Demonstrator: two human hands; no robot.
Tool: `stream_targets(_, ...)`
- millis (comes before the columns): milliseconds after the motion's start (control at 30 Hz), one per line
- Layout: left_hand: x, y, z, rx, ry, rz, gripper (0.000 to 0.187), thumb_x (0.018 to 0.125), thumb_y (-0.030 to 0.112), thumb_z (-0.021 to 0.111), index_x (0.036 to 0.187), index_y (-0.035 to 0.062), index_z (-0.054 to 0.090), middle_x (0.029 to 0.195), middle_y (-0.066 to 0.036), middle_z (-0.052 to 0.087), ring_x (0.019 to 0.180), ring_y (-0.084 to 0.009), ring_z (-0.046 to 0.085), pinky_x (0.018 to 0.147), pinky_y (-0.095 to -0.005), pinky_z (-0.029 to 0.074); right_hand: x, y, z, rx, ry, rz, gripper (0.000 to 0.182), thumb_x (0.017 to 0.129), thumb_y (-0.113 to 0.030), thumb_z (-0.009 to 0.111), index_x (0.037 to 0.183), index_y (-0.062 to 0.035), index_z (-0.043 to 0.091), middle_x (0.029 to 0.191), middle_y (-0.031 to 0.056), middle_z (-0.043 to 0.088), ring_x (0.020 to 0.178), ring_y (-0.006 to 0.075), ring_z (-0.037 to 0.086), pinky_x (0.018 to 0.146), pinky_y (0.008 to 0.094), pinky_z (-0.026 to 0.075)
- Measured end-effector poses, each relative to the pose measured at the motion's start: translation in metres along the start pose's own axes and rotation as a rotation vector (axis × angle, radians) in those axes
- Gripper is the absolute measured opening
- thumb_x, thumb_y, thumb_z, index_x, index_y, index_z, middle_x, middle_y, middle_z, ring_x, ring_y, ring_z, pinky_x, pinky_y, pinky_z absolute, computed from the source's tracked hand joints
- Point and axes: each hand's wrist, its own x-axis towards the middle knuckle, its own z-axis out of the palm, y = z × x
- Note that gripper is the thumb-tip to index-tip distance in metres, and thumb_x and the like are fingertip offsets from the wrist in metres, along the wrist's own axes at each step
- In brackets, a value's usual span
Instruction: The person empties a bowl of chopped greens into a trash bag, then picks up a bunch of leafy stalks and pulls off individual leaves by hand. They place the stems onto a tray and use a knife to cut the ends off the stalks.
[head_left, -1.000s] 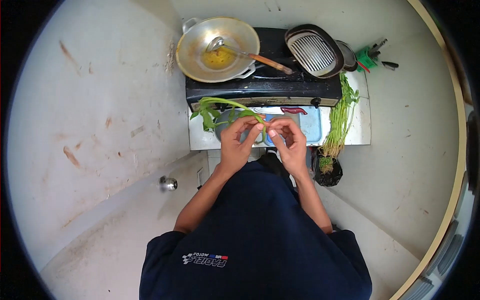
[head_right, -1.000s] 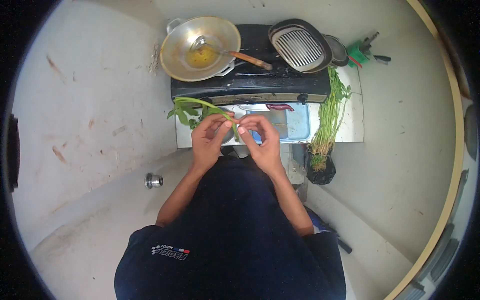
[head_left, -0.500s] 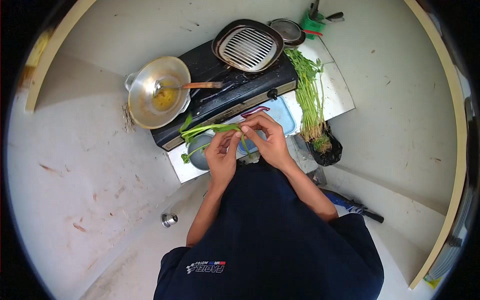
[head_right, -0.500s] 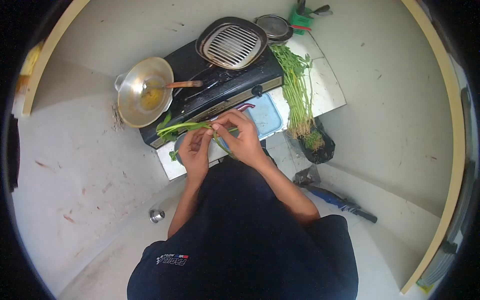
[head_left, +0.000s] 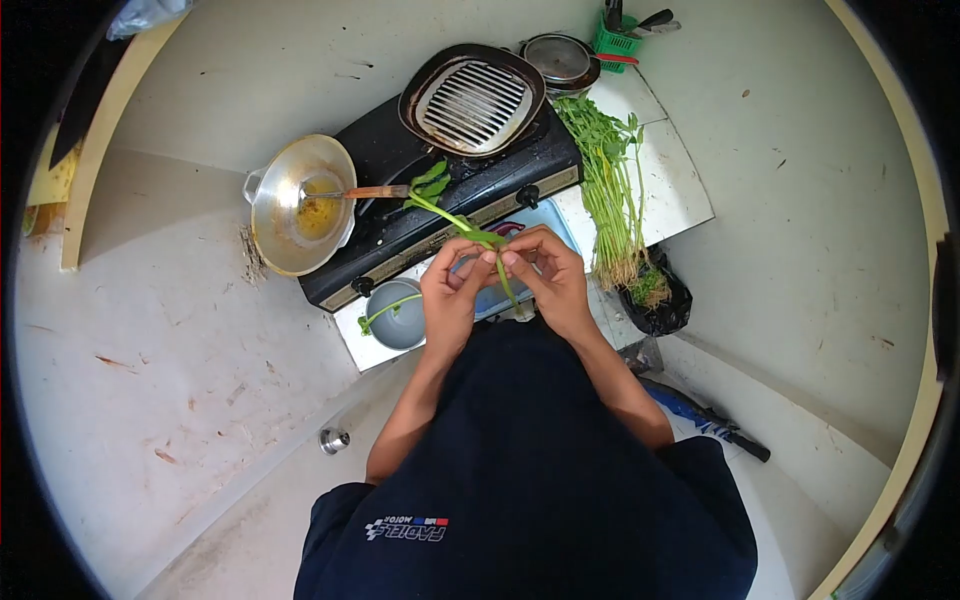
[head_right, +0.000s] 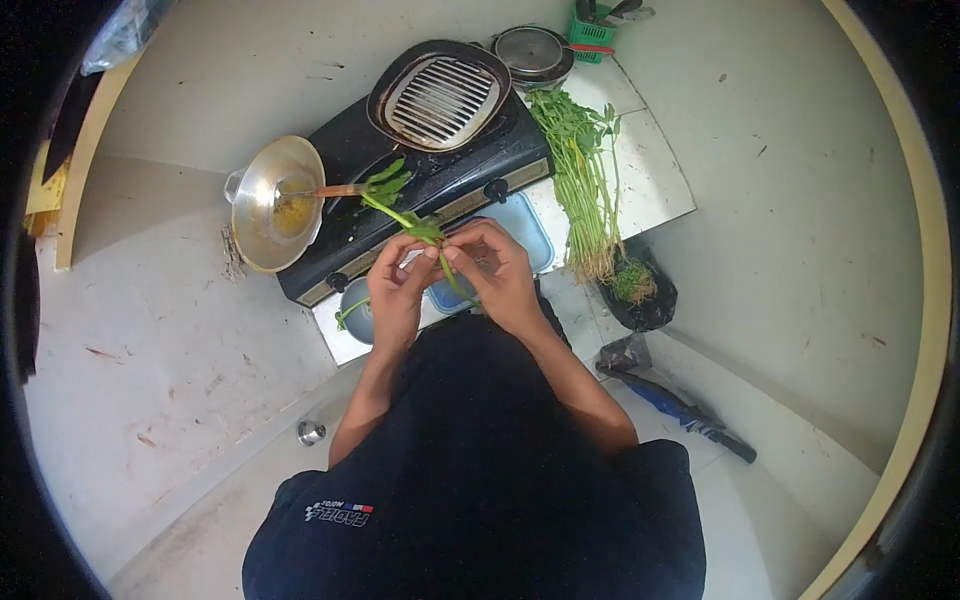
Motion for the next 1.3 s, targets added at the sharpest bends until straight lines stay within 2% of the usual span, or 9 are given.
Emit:
stream_targets(200, 0.009, -0.012, 0.018, -0.112, -0.012, -0.043, 0.025, 0.097, -0.003, 0.065, 0.121, 0.0015, 0.058, 0.112, -0.009, 0.069, 0.105, -0.0153, 0.068, 0.09, -0.0316, 0.06, 0.007, -0.012, -0.018, 0.118, 0.009, -0.002, 0.008, 0.097, -0.004, 0.068, 0.104, 0.001, 0.067, 0.11, 0.0081, 0.06, 0.103, 0.0153, 0.062, 0.09, 0.0292, 0.051)
stream_targets(500, 0.019, -0.024, 0.049, -0.318, 0.121, -0.05, 0.031, 0.098, -0.004, 0.061, 0.128, 0.0001, 0.056, 0.113, -0.011, 0.071, 0.102, -0.019, 0.071, 0.09, -0.0313, 0.06, 0.022, -0.024, -0.054, 0.008, -0.15, -0.101, 0.007, 0.095, -0.002, 0.069, 0.101, 0.0014, 0.066, 0.108, 0.0098, 0.059, 0.102, 0.0162, 0.061, 0.09, 0.0291, 0.05)
stream_targets(700, 0.024, -0.053, 0.05, -0.475, 0.261, -0.057, 0.031, 0.099, -0.001, 0.061, 0.13, -0.0022, 0.057, 0.113, -0.014, 0.07, 0.103, -0.0207, 0.071, 0.093, -0.0316, 0.06, 0.035, -0.025, -0.081, -0.221, -0.316, -0.164, 0.009, 0.095, -0.004, 0.07, 0.1, 0.0023, 0.065, 0.101, 0.0109, 0.061, 0.099, 0.0172, 0.062, 0.09, 0.0302, 0.05)
stream_targets(800, 0.024, -0.05, 0.042, -0.383, 0.339, -0.056, 0.029, 0.099, 0.0, 0.062, 0.128, -0.0022, 0.058, 0.114, -0.013, 0.069, 0.105, -0.0201, 0.07, 0.095, -0.033, 0.059, 0.03, -0.028, -0.09, -0.184, -0.312, -0.109, 0.007, 0.096, -0.005, 0.069, 0.099, -0.0001, 0.065, 0.102, 0.0095, 0.063, 0.097, 0.0168, 0.063, 0.09, 0.0318, 0.049)
stream_targets(900, 0.02, -0.046, 0.043, -0.285, 0.325, -0.018, 0.03, 0.1, 0.004, 0.062, 0.129, -0.002, 0.059, 0.113, -0.01, 0.068, 0.104, -0.017, 0.068, 0.094, -0.0324, 0.058, 0.027, -0.022, -0.101, 0.068, -0.121, 0.08, 0.003, 0.098, -0.005, 0.066, 0.099, -0.0024, 0.066, 0.102, 0.0076, 0.066, 0.094, 0.0157, 0.063, 0.088, 0.0318, 0.049)
stream_targets(1000, 0.012, -0.044, 0.04, -0.205, 0.308, 0.014, 0.029, 0.101, 0.012, 0.063, 0.128, 0.0005, 0.059, 0.112, -0.008, 0.067, 0.099, -0.0158, 0.065, 0.091, -0.0326, 0.055, 0.036, 0.013, -0.127, 0.029, -0.016, 0.209, 0.006, 0.099, -0.009, 0.066, 0.1, -0.0034, 0.067, 0.097, 0.005, 0.069, 0.092, 0.0142, 0.064, 0.085, 0.0305, 0.049)
stream_targets(1100, 0.007, -0.043, 0.038, -0.19, 0.369, 0.015, 0.022, 0.103, 0.016, 0.061, 0.121, 0.0029, 0.061, 0.103, -0.005, 0.064, 0.09, -0.0137, 0.062, 0.083, -0.0301, 0.053, 0.036, 0.068, -0.156, -0.25, -0.004, 0.351, 0.014, 0.097, -0.013, 0.07, 0.102, -0.0005, 0.068, 0.089, 0.0048, 0.07, 0.087, 0.0138, 0.066, 0.08, 0.0295, 0.05)
stream_targets(1200, -0.001, -0.045, 0.027, -0.181, 0.413, 0.037, 0.018, 0.104, 0.017, 0.06, 0.116, 0.0034, 0.062, 0.098, -0.003, 0.062, 0.087, -0.012, 0.06, 0.079, -0.0285, 0.051, 0.024, 0.139, -0.184, -0.348, -0.06, 0.441, 0.019, 0.095, -0.015, 0.073, 0.105, 0.0006, 0.069, 0.086, 0.0056, 0.07, 0.082, 0.0138, 0.067, 0.076, 0.0292, 0.051)
stream_targets(1300, -0.006, -0.039, 0.025, -0.168, 0.443, 0.034, 0.018, 0.105, 0.018, 0.059, 0.114, 0.0029, 0.062, 0.095, -0.002, 0.061, 0.084, -0.0109, 0.058, 0.077, -0.027, 0.049, 0.02, 0.184, -0.196, -0.454, -0.117, 0.393, 0.017, 0.094, -0.013, 0.071, 0.103, 0.001, 0.07, 0.086, 0.0066, 0.072, 0.074, 0.0148, 0.068, 0.07, 0.0317, 0.054)
